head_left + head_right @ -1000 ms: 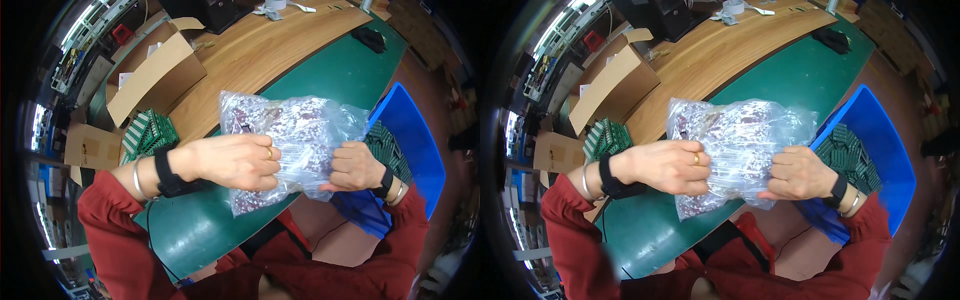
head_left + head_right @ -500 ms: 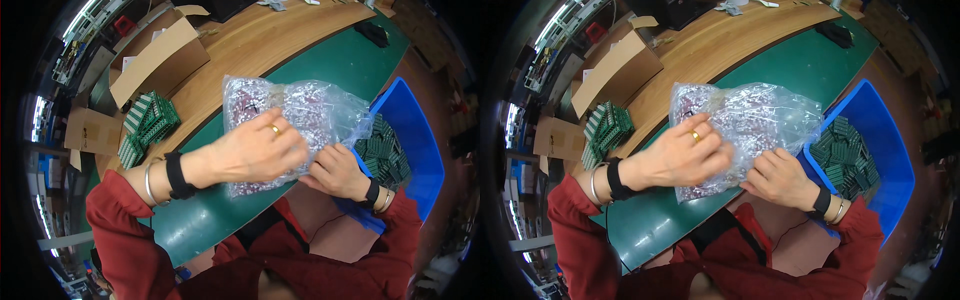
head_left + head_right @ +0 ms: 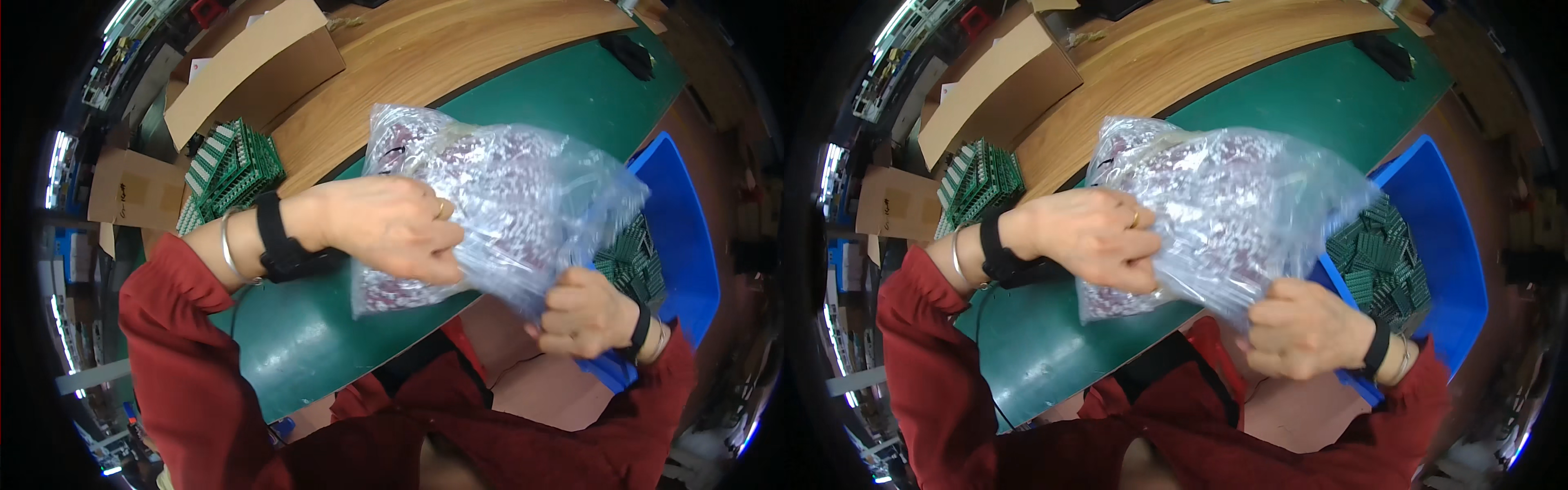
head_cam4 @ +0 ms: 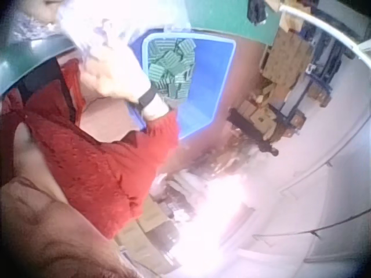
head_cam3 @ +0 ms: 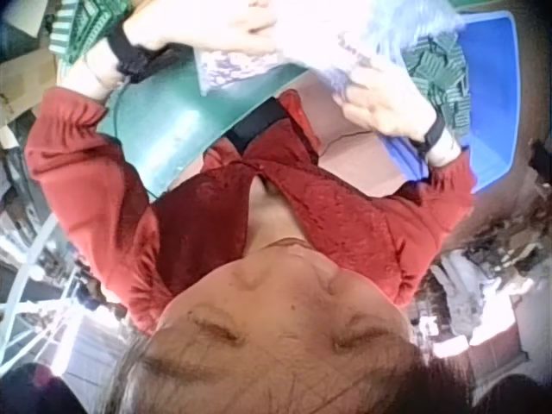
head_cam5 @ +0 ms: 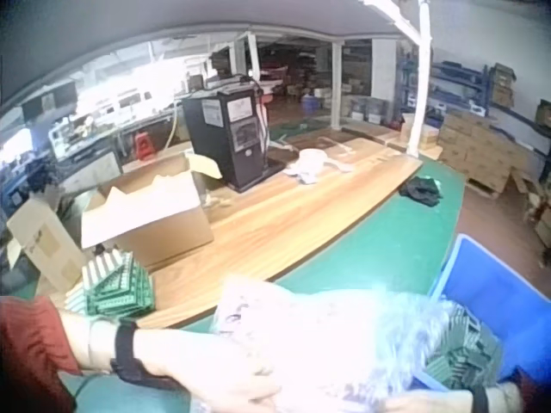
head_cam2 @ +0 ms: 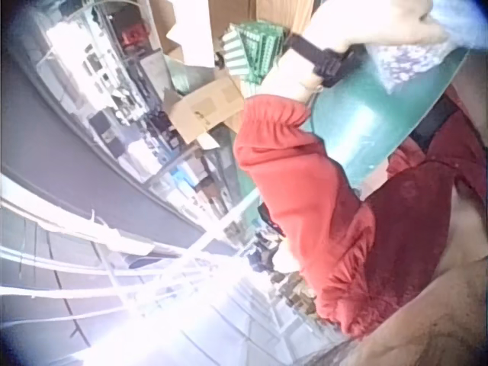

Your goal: The person inserts small components into green circuit boards by hand, then stacks the boards and places them into a plastic bag. The person also handles a bag of small components and a newspaper on the table.

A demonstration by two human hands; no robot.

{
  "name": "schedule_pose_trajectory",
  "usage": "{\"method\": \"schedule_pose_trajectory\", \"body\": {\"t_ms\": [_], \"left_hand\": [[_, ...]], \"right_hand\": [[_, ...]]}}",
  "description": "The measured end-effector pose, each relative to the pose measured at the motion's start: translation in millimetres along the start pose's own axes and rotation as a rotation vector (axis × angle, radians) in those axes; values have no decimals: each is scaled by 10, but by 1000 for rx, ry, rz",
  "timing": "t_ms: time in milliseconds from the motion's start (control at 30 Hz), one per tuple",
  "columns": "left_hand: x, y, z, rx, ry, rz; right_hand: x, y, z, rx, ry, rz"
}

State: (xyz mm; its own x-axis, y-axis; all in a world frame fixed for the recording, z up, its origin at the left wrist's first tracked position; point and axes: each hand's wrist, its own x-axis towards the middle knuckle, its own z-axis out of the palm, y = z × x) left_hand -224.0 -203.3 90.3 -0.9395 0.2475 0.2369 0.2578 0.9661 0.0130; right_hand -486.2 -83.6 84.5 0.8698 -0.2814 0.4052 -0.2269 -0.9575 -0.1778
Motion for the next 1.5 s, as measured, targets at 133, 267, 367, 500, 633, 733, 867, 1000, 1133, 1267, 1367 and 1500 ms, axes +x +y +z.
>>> {"method": "schedule_pose_trajectory", "body": {"t_ms": [133, 267, 367, 500, 633, 733, 867, 1000, 1133, 1267, 1367, 1500], "left_hand": [[-47, 17, 70, -35, 18, 137], [-44, 140, -105, 232, -13, 276], [-113, 425, -159, 248, 70, 163], [-149, 1175, -68, 43, 37, -650], [-15, 1261, 325, -120, -84, -829], [55, 903, 317, 63, -130, -658], [211, 242, 368, 231, -53, -495], [431, -577, 430, 460, 46, -394], [454, -1058, 427, 560, 152, -453], [345, -734, 195, 598, 98, -674], [69, -165, 302, 181, 185, -741], [107, 557, 442, -743, 508, -1343]], "right_hand": [[-363, 21, 68, 366, 364, 179], [-443, -76, 74, 715, 820, 487], [-426, -106, 56, 632, 838, 470], [-335, -246, 15, 638, 803, 601], [-188, -469, -41, 927, 555, 210], [-25, -564, -115, 996, 452, 160], [56, -534, -30, 811, 579, 353], [403, -388, 176, 357, 744, 636], [1025, 336, 373, 690, 1220, 762], [1109, 30, 244, 293, 1003, 577], [854, -421, 58, 215, 644, 395], [118, -341, -355, 35, 659, 734]]}}
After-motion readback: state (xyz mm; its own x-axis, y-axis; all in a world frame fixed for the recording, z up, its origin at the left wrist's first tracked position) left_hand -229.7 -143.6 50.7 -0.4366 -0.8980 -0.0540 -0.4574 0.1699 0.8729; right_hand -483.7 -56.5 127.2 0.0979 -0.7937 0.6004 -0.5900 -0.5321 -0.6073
